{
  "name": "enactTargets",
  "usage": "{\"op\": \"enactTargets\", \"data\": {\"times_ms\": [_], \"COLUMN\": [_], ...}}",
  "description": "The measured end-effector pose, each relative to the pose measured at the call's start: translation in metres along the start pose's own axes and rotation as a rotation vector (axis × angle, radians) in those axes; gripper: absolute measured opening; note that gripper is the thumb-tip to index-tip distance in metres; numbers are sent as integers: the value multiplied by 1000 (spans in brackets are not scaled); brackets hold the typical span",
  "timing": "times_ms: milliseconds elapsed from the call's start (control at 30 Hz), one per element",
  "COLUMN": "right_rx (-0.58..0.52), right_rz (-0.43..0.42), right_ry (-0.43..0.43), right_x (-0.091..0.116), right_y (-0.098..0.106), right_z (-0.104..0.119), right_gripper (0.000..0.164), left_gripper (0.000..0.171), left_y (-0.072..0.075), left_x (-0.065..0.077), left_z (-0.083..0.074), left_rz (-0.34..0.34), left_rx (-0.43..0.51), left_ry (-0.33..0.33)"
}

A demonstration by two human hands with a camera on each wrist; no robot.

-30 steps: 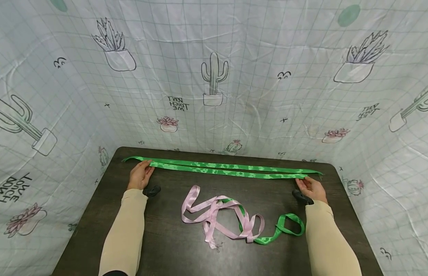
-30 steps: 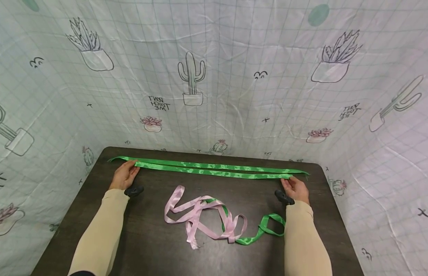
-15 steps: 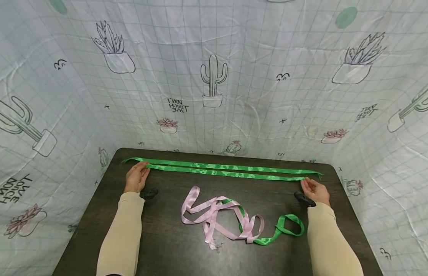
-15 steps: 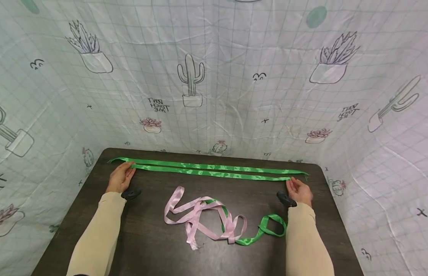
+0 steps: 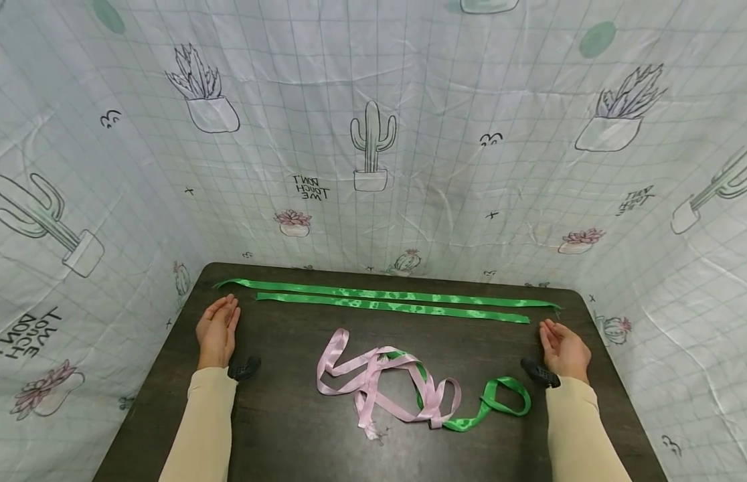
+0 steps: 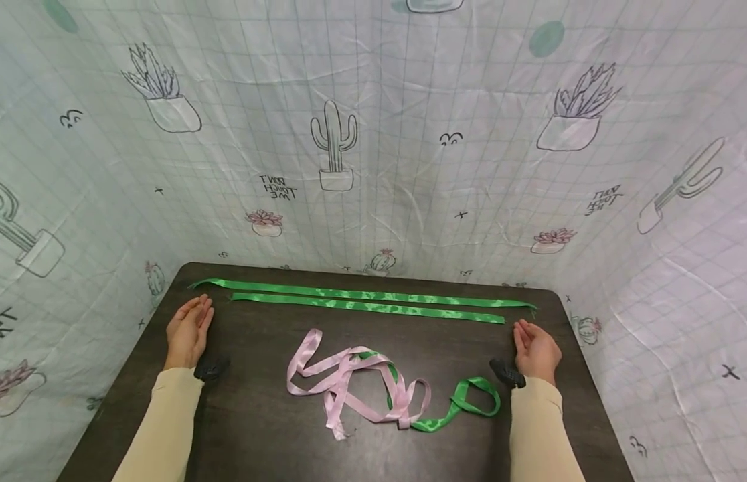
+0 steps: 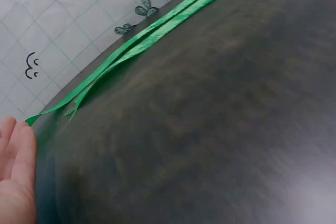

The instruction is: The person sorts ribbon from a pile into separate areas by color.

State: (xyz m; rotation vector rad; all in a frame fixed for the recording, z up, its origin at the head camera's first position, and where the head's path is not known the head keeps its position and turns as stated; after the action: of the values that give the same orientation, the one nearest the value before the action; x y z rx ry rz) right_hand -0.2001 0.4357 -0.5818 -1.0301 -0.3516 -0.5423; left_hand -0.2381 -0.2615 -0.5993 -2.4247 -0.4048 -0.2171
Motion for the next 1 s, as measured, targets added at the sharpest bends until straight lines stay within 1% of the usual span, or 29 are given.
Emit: {"op": "enactTargets", "data": {"times_ms": [33,67,167,333,433,567,700,800,900,1000], "right_rx": [25,50,128,311,474,784,1055,1210,1323,1393], "right_rz": [8,25,84,177,226,268,277,274,286,317], "right_ry": [15,30,73,151,216,299,321,334,351,353], "right_x": [3,7,18,37,44,54,67,78,88,95], "right_y": [0,0,-2,-10,-18,-28,-36,-41,-42,-40], "right_z": [-1,-1,-5,-19,-32,-54,-76,-91,-104,-114], "right_gripper": [20,17,21,17,14,9,20,22,19,19], "left_gripper": [16,16,15,14,17,21,19,18,17,15], "left_y": [1,2,3,-6,-16,-30,-41,-46,-49,-51], "left_x": [3,6,17,37,49,66,83,96,107,117], "left_z": [2,4,12,25,35,48,63,75,84,90], "left_rz": [16,32,87,185,263,353,393,416,439,455], "left_rx": [-16,-38,-109,-244,-354,-475,-562,-605,-643,-682], "left_ry": [-13,-25,-49,-54,-57,-59,-47,-25,-21,-41]}}
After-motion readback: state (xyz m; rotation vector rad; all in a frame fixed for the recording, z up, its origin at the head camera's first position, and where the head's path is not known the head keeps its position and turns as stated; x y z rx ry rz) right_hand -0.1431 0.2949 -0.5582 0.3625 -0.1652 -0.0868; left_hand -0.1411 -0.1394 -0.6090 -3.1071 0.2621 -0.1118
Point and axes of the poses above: each hand's wrist, its own x-axis away from the middle knuckle, its own y-axis out of the back of the hand, z = x × y, the point moved 1 cm from there along -x, towards the middle knuckle, and after that the axes turned 15 degrees about z, right-handed, at the moved point
